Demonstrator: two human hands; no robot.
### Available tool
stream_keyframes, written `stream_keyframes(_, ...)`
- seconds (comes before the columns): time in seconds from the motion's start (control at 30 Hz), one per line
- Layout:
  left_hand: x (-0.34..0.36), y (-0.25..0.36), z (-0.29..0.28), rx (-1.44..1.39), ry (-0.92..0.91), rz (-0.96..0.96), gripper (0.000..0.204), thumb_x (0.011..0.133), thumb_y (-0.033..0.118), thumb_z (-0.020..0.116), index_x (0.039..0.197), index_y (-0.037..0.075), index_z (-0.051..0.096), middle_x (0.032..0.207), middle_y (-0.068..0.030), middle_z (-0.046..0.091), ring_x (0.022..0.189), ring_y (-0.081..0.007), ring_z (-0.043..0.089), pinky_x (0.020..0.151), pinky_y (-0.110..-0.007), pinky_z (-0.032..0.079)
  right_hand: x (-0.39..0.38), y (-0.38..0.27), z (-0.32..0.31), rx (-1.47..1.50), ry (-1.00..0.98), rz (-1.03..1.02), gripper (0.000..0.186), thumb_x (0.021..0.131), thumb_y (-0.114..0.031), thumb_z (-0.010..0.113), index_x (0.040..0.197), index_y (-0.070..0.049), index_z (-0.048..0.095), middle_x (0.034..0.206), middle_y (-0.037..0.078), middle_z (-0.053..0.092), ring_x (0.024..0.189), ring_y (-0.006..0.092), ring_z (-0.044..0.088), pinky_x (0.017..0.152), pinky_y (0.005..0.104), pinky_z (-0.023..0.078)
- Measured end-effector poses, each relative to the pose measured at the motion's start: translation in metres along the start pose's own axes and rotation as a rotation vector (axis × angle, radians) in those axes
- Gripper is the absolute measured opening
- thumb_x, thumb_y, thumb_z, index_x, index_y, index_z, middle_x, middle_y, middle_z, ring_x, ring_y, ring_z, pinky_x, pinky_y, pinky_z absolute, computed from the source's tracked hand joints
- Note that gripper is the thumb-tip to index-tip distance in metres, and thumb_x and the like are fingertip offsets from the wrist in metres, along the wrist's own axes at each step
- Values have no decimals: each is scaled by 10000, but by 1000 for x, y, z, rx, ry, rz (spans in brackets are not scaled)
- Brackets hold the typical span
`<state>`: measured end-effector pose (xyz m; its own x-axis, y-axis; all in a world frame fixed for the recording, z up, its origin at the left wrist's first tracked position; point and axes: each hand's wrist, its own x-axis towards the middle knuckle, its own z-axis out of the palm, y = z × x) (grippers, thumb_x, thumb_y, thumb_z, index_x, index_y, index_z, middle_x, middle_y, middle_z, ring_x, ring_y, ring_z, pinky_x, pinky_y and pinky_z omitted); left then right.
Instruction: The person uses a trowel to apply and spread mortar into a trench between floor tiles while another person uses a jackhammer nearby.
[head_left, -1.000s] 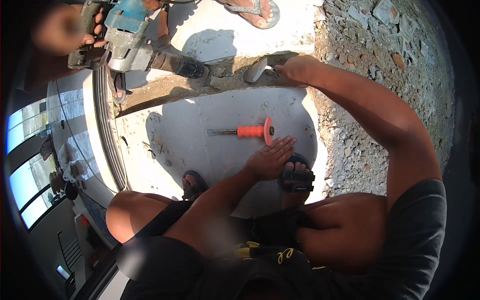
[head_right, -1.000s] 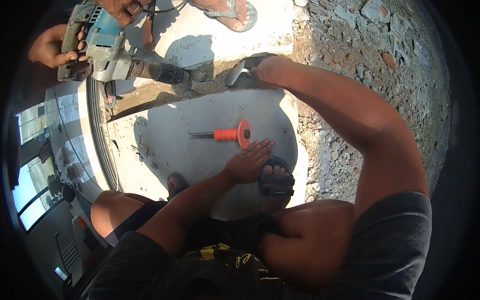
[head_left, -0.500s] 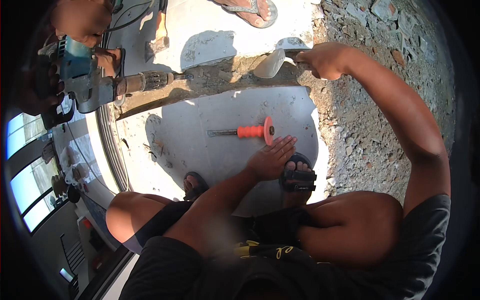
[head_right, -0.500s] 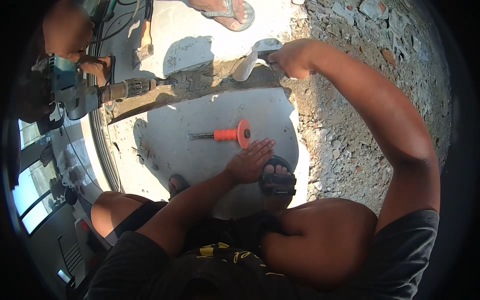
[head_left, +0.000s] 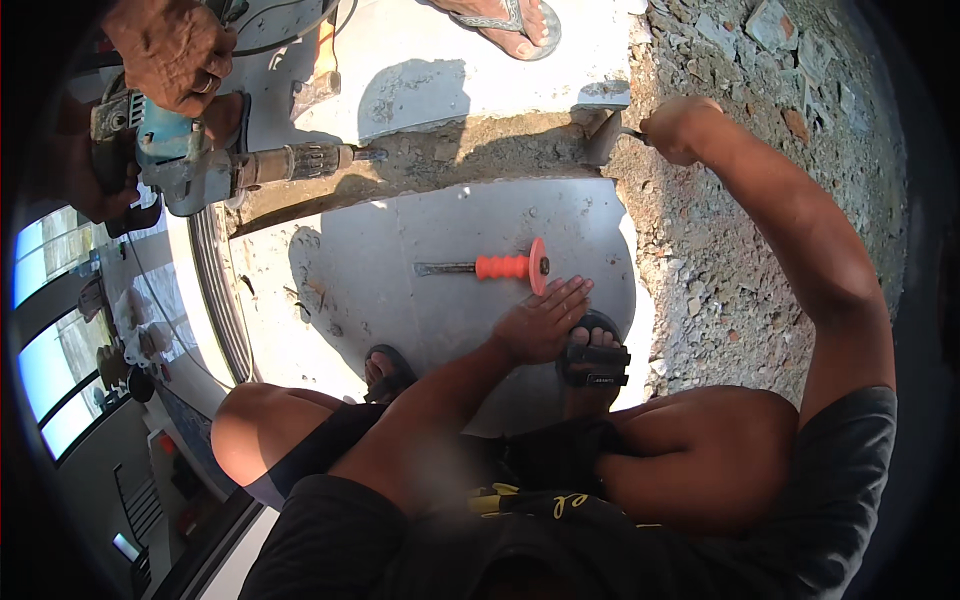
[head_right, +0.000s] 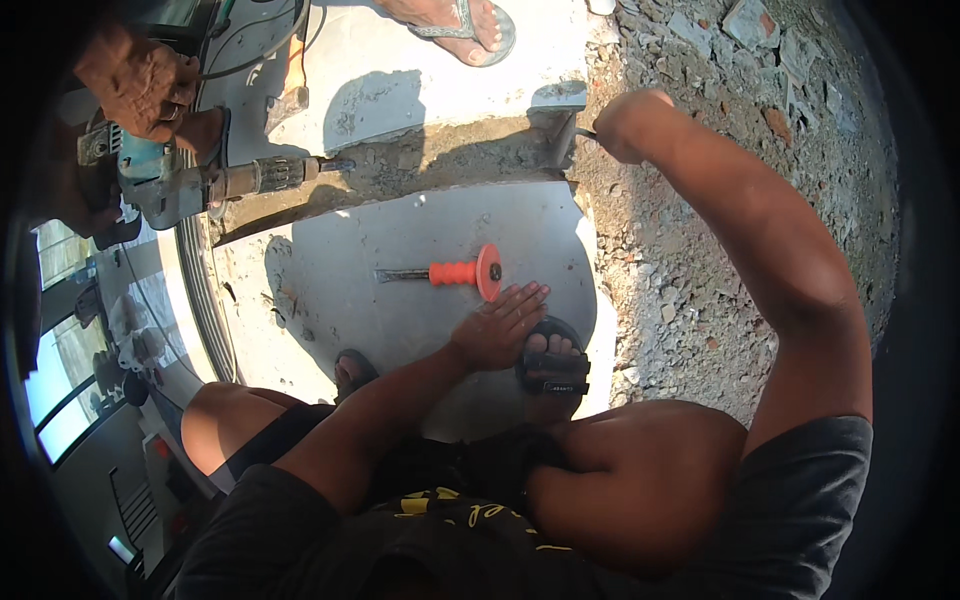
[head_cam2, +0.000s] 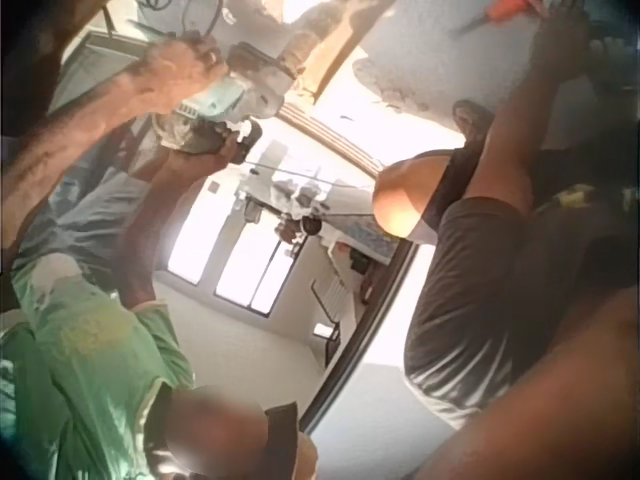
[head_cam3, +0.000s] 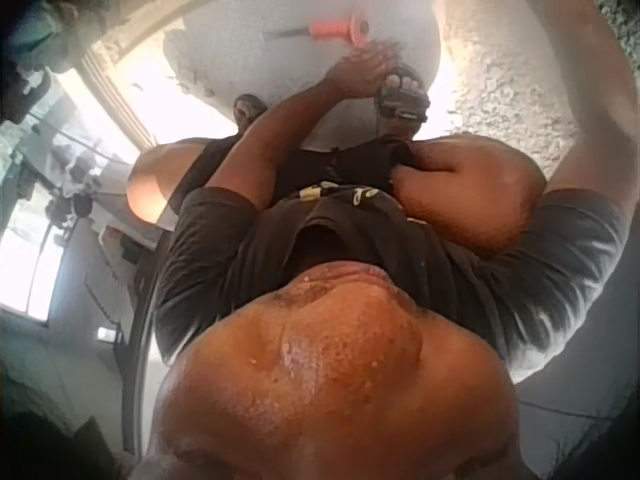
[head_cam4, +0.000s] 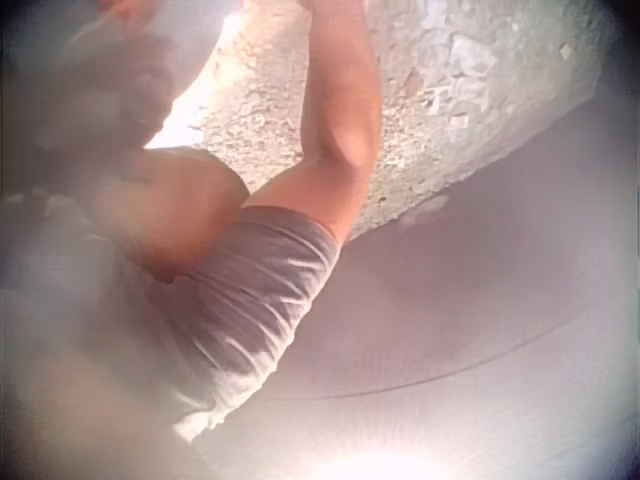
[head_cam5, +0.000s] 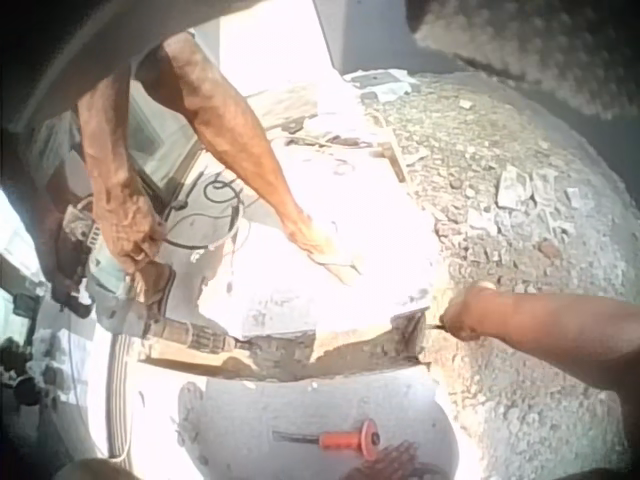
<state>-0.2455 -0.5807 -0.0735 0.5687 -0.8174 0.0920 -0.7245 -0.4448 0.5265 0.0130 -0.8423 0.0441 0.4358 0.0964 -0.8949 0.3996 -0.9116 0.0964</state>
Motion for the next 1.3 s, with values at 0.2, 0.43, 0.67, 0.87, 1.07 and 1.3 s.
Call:
stream_keyframes(0.2, 2, -1, -3, -11, -1, -7, 412, 975, 283, 533, 1230, -25, 634, 1454, -197, 563, 1387, -318, 515, 1188, -471, 360, -2, -31, -16, -10, 251, -239, 632, 871, -72, 614, 1488, -117, 482, 1125, 190, 718, 1061, 358, 696, 856, 477, 564)
stream_keyframes(0.43, 2, -1, 2, -22, -33, -26, 427, 983, 320, 558, 1244, -11, 628, 1474, -192, 545, 1396, -319, 504, 1190, -466, 356, 72, -80, 2, 36, 187, -209, 579, 929, -113, 608, 1488, -139, 459, 1205, 156, 700, 1125, 344, 685, 900, 466, 565)
stream_keyframes(0.67, 0, -1, -1, -27, 0, 8, 421, 982, 302, 553, 1240, -21, 627, 1474, -190, 546, 1399, -308, 501, 1192, -461, 354, 46, 29, 65, -159, 21, 202, 347, 813, -105, 773, 1159, -120, 765, 1150, 89, 749, 1013, 271, 738, 794, 452, 596)
stream_keyframes(0.87, -3, -5, -1, -28, -18, 2, 423, 963, 273, 532, 1252, -22, 623, 1491, -195, 529, 1410, -306, 492, 1205, -460, 333, 9, 11, 11, -102, 145, -10, 326, 792, -48, 746, 1117, -77, 767, 1126, 138, 744, 1014, 315, 728, 761, 467, 593)
stream_keyframes(1.07, 4, -1, -2, 38, -88, 14, 438, 933, 256, 543, 1270, -15, 611, 1510, -198, 508, 1434, -303, 463, 1219, -462, 304, 63, -55, 20, 93, 294, -183, 422, 910, -110, 642, 1332, -105, 643, 1202, 120, 720, 1129, 331, 692, 907, 498, 570)
stream_keyframes(1.3, 5, -2, -1, -8, -63, -7, 440, 909, 223, 542, 1274, -13, 606, 1514, -189, 508, 1436, -305, 460, 1218, -462, 302, 37, 56, 87, -7, 47, 249, 298, 884, -34, 704, 1159, -134, 761, 1118, 92, 755, 1017, 282, 731, 806, 430, 587)
